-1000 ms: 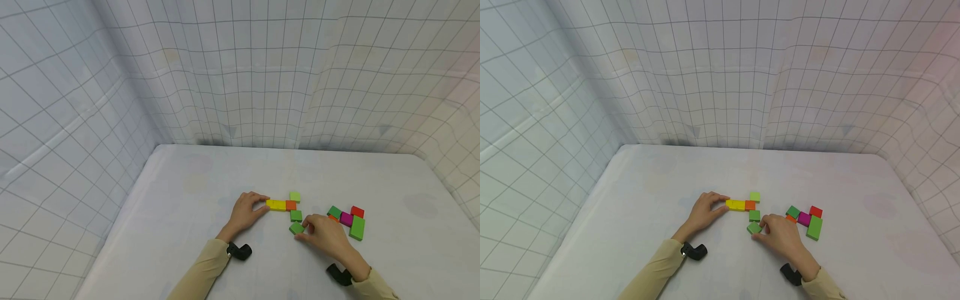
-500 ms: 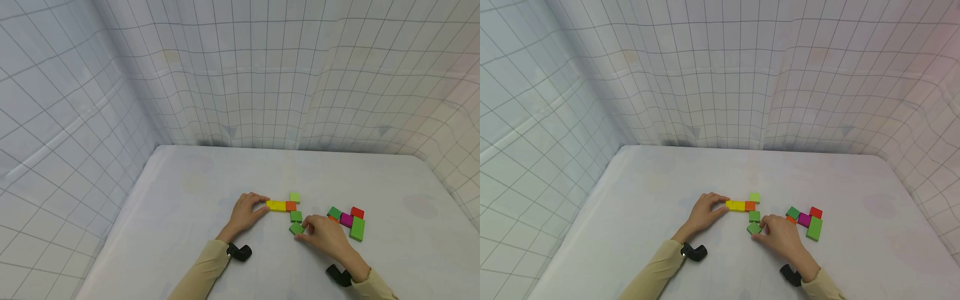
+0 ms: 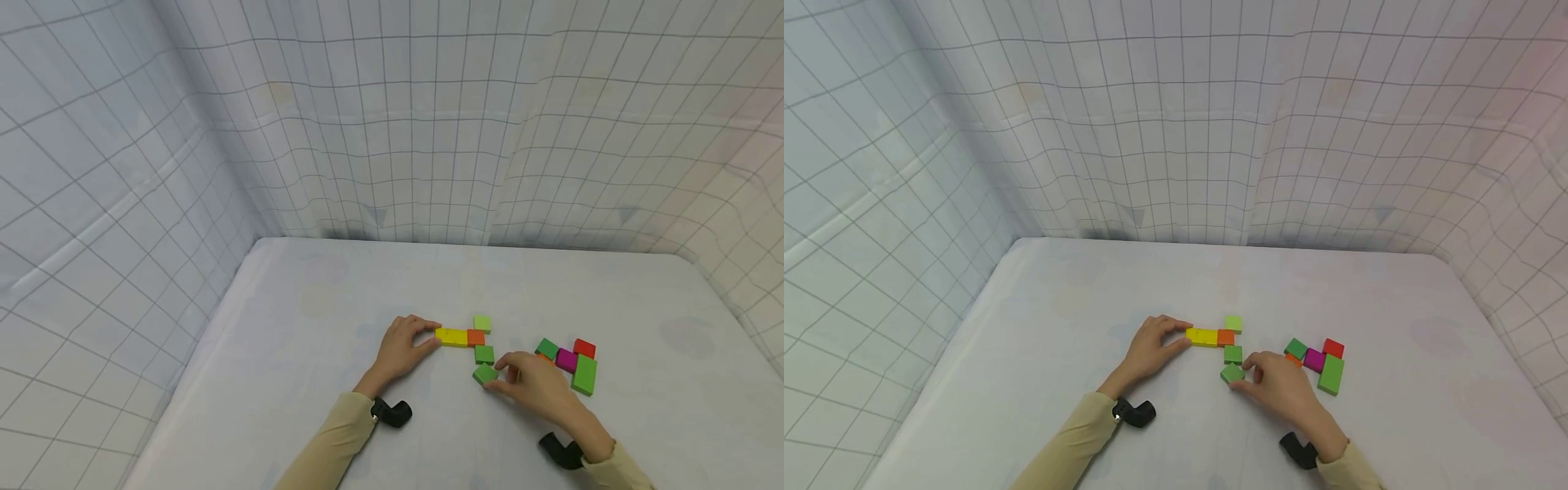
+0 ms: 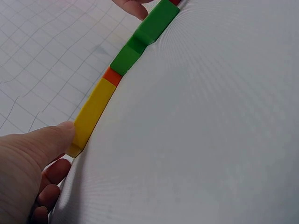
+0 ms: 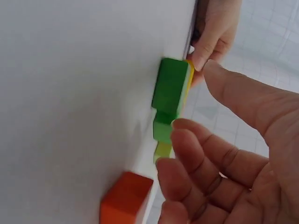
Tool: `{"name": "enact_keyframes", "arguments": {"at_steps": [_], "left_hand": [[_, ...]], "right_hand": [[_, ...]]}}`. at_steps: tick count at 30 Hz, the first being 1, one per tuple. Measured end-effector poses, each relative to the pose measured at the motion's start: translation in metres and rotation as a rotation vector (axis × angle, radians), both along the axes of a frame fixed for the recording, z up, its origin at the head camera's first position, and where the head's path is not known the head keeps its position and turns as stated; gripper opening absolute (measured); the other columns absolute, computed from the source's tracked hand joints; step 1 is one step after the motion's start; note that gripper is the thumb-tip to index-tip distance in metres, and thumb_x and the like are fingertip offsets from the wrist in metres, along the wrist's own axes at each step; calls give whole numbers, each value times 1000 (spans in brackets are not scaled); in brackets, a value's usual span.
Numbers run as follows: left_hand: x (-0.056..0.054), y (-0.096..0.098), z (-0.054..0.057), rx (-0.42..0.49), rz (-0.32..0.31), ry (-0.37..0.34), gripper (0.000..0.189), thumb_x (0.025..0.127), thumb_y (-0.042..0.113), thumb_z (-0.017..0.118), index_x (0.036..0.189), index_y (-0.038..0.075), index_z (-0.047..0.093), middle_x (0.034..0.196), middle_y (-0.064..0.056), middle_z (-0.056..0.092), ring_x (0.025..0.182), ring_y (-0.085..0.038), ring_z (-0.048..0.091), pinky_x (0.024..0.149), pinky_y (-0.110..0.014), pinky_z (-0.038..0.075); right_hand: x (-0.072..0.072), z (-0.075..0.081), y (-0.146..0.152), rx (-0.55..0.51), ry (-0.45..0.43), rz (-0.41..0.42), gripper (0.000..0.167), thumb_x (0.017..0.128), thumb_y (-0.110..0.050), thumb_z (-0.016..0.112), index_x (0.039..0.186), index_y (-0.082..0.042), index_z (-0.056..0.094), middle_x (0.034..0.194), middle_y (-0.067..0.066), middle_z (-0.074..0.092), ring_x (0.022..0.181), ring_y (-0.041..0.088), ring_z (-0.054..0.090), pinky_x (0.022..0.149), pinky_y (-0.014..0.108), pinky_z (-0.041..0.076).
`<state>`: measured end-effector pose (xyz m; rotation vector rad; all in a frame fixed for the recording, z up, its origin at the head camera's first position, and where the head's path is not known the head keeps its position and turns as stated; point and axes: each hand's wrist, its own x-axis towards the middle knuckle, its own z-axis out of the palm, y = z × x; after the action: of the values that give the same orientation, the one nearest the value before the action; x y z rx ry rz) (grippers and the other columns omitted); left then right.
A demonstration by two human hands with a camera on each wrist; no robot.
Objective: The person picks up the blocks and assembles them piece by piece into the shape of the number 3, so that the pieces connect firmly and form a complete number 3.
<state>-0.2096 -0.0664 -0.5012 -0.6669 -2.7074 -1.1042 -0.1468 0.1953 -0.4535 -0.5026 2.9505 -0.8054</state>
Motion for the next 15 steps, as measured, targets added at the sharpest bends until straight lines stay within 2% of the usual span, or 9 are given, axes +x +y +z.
{"name": "enact_keyframes", "arguments": {"at_steps": [6,10,15], "left_hand": [[-1,0,-1,-6,1,3,30,90,34,66,116,20,69,107,4,62,93,-16,49,80,-33,40],[-1,1,-2,-21,9,-3,30,90,34,66,116,20,68,108,5,62,93,-15,49,80,-33,40],[-1,1,-2,-13,10,2,29,89,33,67,116,19,69,107,4,62,93,-16,50,81,-34,40]], "right_hand": [[-6,7,26,2,47,55,21,78,-22,79,94,-13,70,72,-11,51,65,8,46,57,24,43],[-11,6,45,44,92,93,28,73,-22,83,97,-13,70,90,-6,57,80,11,50,67,28,47],[-14,4,61,52,79,166,38,68,-28,86,101,-14,71,102,-4,57,95,17,49,76,32,49]]}}
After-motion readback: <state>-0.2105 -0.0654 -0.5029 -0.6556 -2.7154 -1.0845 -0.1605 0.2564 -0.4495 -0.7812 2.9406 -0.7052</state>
